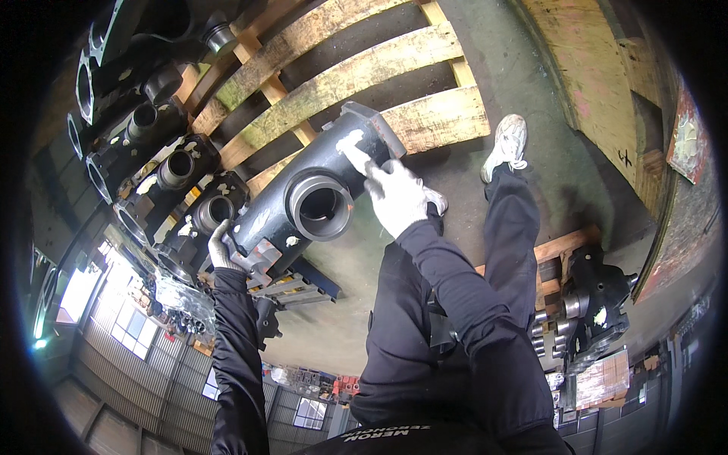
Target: The person applies a white compound to the surface of a black metal part using a small metal tool. They rotate the part to cover multiple areas, then place it on a wooden pallet with other similar parts. The person repeats the process on another part, applying compound and rotating it before placing it on the pallet.
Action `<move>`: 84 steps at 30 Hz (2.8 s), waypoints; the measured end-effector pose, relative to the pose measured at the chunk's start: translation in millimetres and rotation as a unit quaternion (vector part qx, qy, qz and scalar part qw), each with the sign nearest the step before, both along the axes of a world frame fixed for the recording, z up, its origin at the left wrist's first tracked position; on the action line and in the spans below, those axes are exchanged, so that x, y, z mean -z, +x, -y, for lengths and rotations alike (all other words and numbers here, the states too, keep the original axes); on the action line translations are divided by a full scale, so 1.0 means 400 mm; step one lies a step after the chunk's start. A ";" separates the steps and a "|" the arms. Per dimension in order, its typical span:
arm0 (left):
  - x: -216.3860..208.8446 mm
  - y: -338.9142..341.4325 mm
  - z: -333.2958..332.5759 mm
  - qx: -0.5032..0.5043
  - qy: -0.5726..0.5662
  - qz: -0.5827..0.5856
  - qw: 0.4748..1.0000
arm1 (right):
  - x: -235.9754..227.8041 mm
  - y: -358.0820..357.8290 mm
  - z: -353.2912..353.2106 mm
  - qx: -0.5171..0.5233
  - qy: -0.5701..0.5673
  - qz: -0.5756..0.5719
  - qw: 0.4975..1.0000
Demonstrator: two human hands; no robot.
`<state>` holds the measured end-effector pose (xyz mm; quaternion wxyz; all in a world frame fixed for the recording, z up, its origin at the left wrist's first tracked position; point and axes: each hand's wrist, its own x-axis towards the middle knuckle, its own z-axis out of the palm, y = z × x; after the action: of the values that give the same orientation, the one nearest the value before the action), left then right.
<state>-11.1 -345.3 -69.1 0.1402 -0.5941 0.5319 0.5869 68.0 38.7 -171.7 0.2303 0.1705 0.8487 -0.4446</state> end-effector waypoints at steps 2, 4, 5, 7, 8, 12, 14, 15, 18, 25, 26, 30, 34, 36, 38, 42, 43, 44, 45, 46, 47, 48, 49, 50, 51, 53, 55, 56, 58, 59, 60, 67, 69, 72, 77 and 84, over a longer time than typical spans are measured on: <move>0.006 0.000 0.003 -0.001 -0.010 -0.005 1.000 | -0.023 0.028 0.000 -0.011 -0.036 -0.007 0.999; 0.010 0.001 0.007 0.004 -0.011 0.005 1.000 | -0.026 0.040 -0.006 0.044 -0.026 0.010 0.999; 0.010 0.001 0.009 0.009 -0.007 0.007 1.000 | -0.021 0.041 -0.011 0.059 -0.024 0.011 0.998; 0.009 0.002 0.009 0.005 -0.004 0.001 1.000 | -0.008 0.036 -0.024 0.049 -0.018 0.037 0.998; 0.008 0.003 0.007 0.002 -0.010 0.004 1.000 | 0.000 0.030 -0.029 0.046 -0.008 0.042 0.998; -0.001 0.003 -0.008 0.020 -0.009 -0.022 1.000 | 0.021 0.002 -0.037 0.057 -0.011 0.065 0.996; 0.000 -0.003 -0.018 0.018 -0.009 -0.031 0.999 | 0.033 -0.015 -0.035 0.056 -0.018 0.061 0.996; -0.003 -0.003 -0.022 -0.004 0.002 -0.010 1.000 | 0.040 -0.021 -0.033 0.041 -0.005 0.042 0.998; -0.004 -0.006 -0.031 -0.016 -0.004 -0.002 1.000 | 0.057 -0.033 -0.023 0.038 -0.009 0.035 0.999; -0.013 0.004 -0.049 -0.026 0.002 -0.019 0.999 | 0.006 0.023 -0.038 -0.004 0.039 -0.016 0.999; -0.013 0.005 -0.053 -0.028 -0.002 -0.022 0.999 | 0.001 0.024 -0.040 -0.012 0.051 0.013 0.999; -0.016 0.016 -0.072 -0.112 0.047 0.011 0.993 | 0.027 -0.023 -0.040 -0.013 0.039 -0.024 0.999; -0.023 0.035 -0.087 -0.108 0.009 0.002 0.994 | 0.031 -0.042 -0.025 -0.082 0.025 -0.024 0.996; -0.027 0.039 -0.091 -0.109 0.016 -0.014 0.994 | 0.011 -0.028 -0.043 -0.089 0.011 -0.027 0.996; -0.029 0.038 -0.095 -0.115 0.015 -0.014 0.993 | -0.009 -0.010 -0.065 -0.089 0.016 -0.043 0.995; -0.032 0.027 -0.098 -0.120 0.018 -0.003 0.993 | -0.038 0.000 -0.087 -0.023 0.004 -0.032 0.999; -0.033 0.023 -0.098 -0.124 0.023 0.000 0.992 | -0.053 -0.002 -0.088 -0.020 0.000 -0.044 0.999; -0.033 0.018 -0.098 -0.127 0.028 0.003 0.991 | -0.067 -0.009 -0.084 0.001 -0.028 -0.036 0.999; -0.032 0.013 -0.098 -0.128 0.038 -0.007 0.991 | -0.088 -0.017 -0.081 0.021 -0.056 -0.027 0.998; -0.033 0.009 -0.097 -0.121 0.035 -0.001 0.992 | -0.113 -0.026 -0.077 0.058 -0.088 0.000 0.994; -0.031 0.006 -0.097 -0.111 0.032 -0.008 0.993 | -0.140 -0.038 -0.072 0.052 -0.105 -0.016 0.993; -0.031 0.003 -0.096 -0.115 0.028 -0.006 0.993 | -0.164 -0.054 -0.065 0.008 -0.107 -0.077 0.991; -0.029 0.001 -0.095 -0.115 0.024 0.011 0.993 | -0.185 -0.073 -0.058 -0.020 -0.115 -0.119 0.986; -0.027 0.000 -0.095 -0.118 0.026 0.010 0.993 | -0.203 -0.095 -0.053 -0.044 -0.128 -0.153 0.979; -0.025 -0.001 -0.093 -0.121 0.032 0.003 0.992 | -0.216 -0.118 -0.050 -0.081 -0.126 -0.134 0.980; -0.020 0.002 -0.090 -0.123 0.037 -0.008 0.992 | -0.225 -0.152 -0.029 -0.070 -0.166 -0.139 0.974; -0.016 0.005 -0.086 -0.114 0.030 -0.008 0.993 | -0.232 -0.168 -0.026 -0.057 -0.172 -0.129 0.975; -0.014 0.007 -0.084 -0.111 0.034 -0.017 0.993 | -0.235 -0.168 -0.033 -0.064 -0.157 -0.127 0.977; -0.011 0.008 -0.079 -0.113 0.030 -0.010 0.993 | -0.241 -0.154 -0.060 -0.072 -0.124 -0.121 0.982; -0.011 0.008 -0.078 -0.113 0.033 -0.013 0.993 | -0.244 -0.141 -0.078 -0.073 -0.106 -0.120 0.984; -0.011 0.009 -0.076 -0.110 0.033 -0.005 0.993 | -0.243 -0.127 -0.097 -0.075 -0.090 -0.118 0.986; -0.043 0.040 -0.122 -0.130 0.018 -0.019 0.991 | -0.196 -0.025 -0.219 -0.034 -0.098 -0.053 0.993; -0.063 0.059 -0.162 -0.139 0.007 -0.029 0.990 | -0.185 0.000 -0.242 0.044 -0.143 0.030 0.988; -0.095 0.077 -0.237 -0.163 -0.011 -0.033 0.986 | -0.187 0.019 -0.271 0.083 -0.162 0.055 0.982; -0.130 0.095 -0.377 -0.209 -0.041 -0.067 0.975 | -0.222 0.005 -0.294 0.076 -0.124 0.038 0.989; -0.182 0.126 -0.565 -0.242 -0.038 -0.058 0.968 | -0.251 -0.013 -0.333 0.180 -0.143 0.095 0.969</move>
<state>39.2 -119.4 3.9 -0.0601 -0.6748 0.4017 0.6162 63.0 171.8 -71.4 0.2486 0.3269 0.7057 -0.5774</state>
